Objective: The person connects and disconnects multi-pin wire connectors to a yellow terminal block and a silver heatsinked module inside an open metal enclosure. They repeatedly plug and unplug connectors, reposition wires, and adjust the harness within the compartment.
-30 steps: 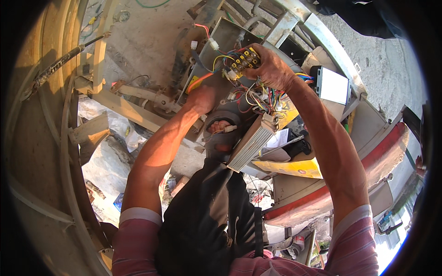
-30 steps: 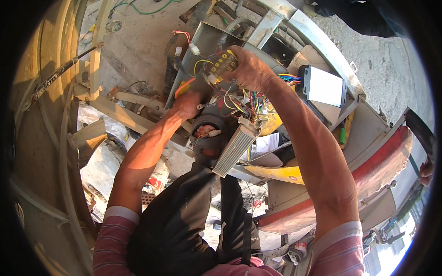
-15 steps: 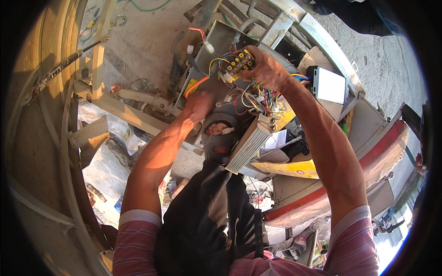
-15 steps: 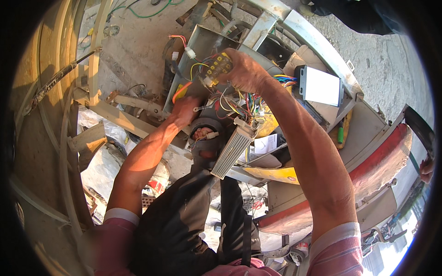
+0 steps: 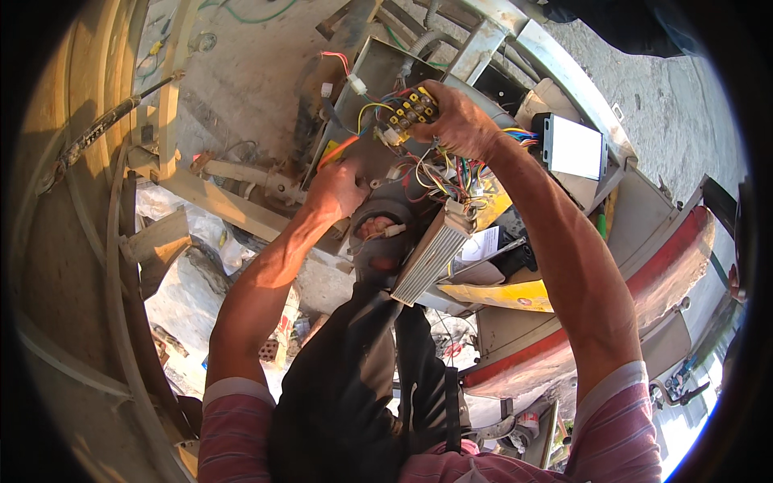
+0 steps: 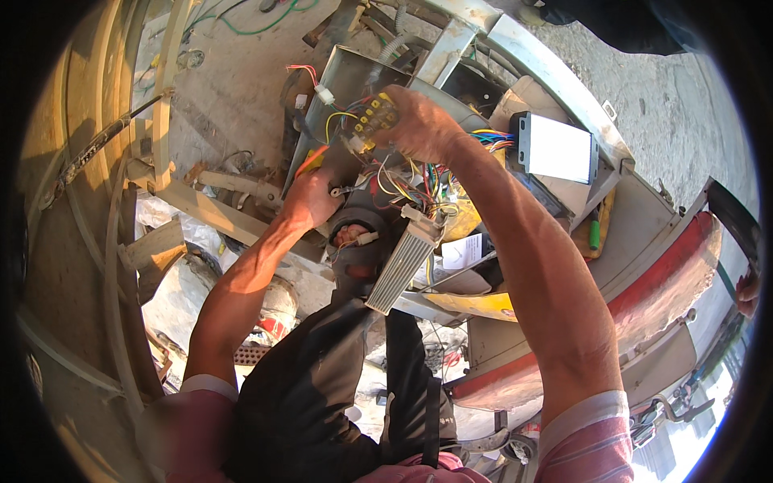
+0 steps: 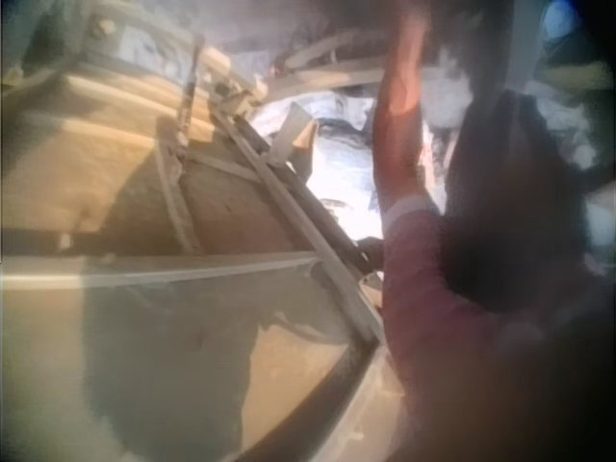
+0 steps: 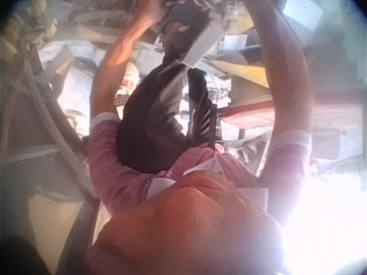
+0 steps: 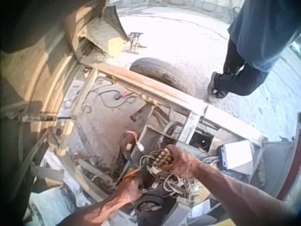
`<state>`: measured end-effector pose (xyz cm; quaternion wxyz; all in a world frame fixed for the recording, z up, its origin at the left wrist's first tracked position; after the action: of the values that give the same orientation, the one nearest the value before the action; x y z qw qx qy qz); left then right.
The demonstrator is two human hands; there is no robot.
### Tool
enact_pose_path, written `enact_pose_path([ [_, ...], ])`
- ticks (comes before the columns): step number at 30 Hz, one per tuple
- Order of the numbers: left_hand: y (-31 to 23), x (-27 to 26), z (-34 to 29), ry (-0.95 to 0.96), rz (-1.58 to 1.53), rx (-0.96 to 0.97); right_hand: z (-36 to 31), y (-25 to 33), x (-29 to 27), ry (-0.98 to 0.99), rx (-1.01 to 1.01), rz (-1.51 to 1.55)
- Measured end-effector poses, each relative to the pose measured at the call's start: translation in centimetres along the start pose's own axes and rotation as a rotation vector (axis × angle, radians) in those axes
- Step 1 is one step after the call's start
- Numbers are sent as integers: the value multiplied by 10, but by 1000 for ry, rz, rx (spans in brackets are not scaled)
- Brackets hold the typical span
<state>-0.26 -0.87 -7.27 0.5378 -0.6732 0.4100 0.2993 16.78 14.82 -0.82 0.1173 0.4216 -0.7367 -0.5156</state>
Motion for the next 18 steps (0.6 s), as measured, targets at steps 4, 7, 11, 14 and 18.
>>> enact_pose_path([
  [4,-17,-59,-5,-115,-263,-152,0,-2,1,0,-10,3],
  [7,-46,-97,13,-310,-320,-79,1,0,2,4,-11,-20],
  [11,-89,-105,46,-373,-87,127,-1,1,1,23,19,-35],
  [14,-95,-100,56,-360,10,147,0,2,1,11,0,-22],
  [18,-93,-96,57,-348,-24,157,1,0,2,-2,-19,-40],
])
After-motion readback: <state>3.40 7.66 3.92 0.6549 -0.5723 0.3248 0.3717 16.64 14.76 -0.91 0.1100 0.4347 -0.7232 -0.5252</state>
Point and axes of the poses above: each hand's wrist, its own z-axis towards the middle knuckle, its own x-axis out of the palm, y = z × x, the point moved 9 cm from there along z, towards the middle knuckle, and after that the axes turned 11 degrees about z, right-handed, at the moved point
